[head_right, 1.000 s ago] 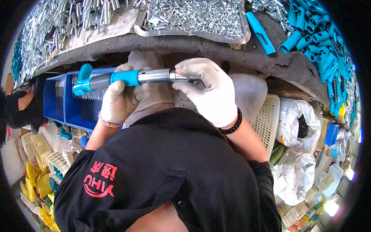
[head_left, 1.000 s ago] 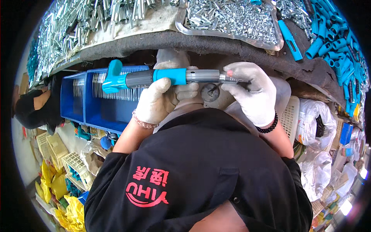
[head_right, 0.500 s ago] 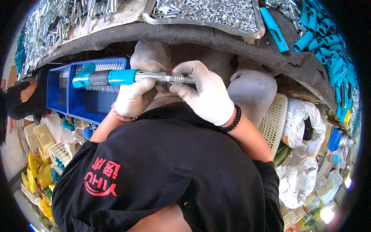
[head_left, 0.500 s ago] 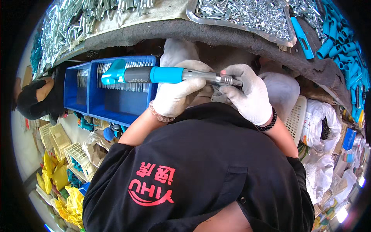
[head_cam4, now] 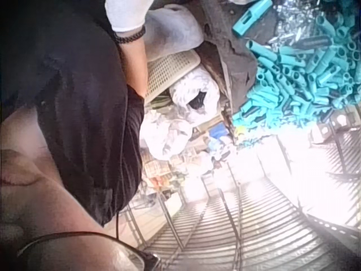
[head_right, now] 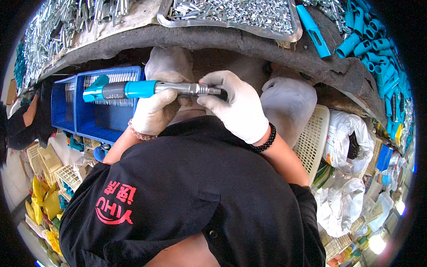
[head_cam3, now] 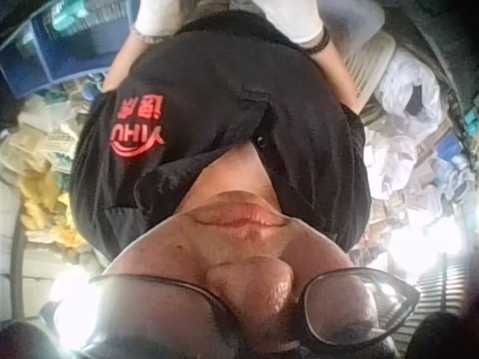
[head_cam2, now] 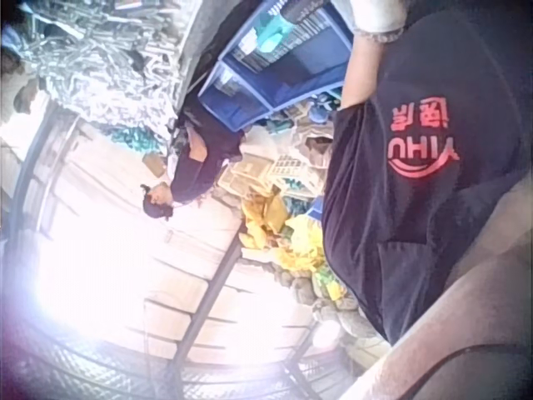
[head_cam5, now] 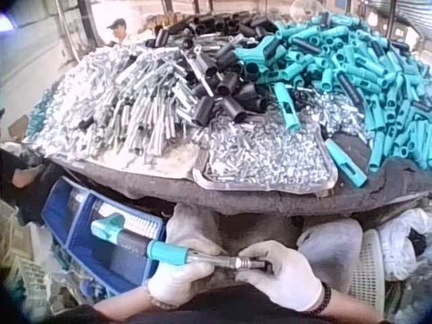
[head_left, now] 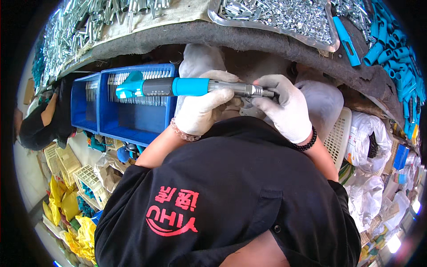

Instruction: Manually assemble a spring-loaded latch or lever mechanism using metal pins, springs, and plastic housings.

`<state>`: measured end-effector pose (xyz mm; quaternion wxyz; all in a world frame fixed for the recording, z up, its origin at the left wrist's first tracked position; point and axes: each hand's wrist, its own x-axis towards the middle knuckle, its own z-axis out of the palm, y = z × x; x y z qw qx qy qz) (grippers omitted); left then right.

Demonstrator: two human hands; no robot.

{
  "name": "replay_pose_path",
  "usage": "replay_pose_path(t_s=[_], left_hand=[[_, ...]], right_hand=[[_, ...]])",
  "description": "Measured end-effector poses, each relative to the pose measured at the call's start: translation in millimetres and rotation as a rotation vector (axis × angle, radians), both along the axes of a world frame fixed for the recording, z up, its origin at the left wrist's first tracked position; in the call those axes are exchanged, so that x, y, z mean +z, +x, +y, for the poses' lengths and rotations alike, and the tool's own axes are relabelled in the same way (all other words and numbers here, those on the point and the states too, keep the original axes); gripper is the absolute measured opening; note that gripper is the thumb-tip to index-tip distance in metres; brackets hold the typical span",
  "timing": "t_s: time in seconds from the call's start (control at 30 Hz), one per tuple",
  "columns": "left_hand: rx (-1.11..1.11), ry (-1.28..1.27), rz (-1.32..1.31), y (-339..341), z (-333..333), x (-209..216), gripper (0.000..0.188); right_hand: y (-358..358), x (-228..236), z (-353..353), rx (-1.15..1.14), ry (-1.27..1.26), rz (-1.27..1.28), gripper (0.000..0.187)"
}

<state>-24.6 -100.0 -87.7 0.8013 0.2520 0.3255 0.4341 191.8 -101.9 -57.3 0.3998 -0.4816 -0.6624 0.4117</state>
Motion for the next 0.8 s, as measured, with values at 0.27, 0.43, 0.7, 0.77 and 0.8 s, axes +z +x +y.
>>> replay_pose_path(t_s=[0.27, 0.43, 0.7, 0.77, 0.8], left_hand=[[-0.026, -0.01, 0.043, 0, 1, -3, 0.034], [-0.029, -0.012, 0.091, 2, 1, 0, 0.034], [-0.031, -0.003, 0.09, 5, 1, 1, 0.034], [-0.04, 0.011, 0.089, 6, 1, 5, 0.034], [-0.038, 0.011, 0.087, 7, 0, 5, 0.034]], right_hand=[[14, 5, 4, 0.119, -0.169, -0.179, 0.026], [-3, 3, 0, -0.092, -0.026, 0.032, 0.025], [6, -5, -3, -0.076, -0.032, 0.01, 0.024], [17, -10, 7, 0.019, -0.349, -0.067, 0.023], [15, -9, 6, 0.02, -0.144, -0.037, 0.023]])
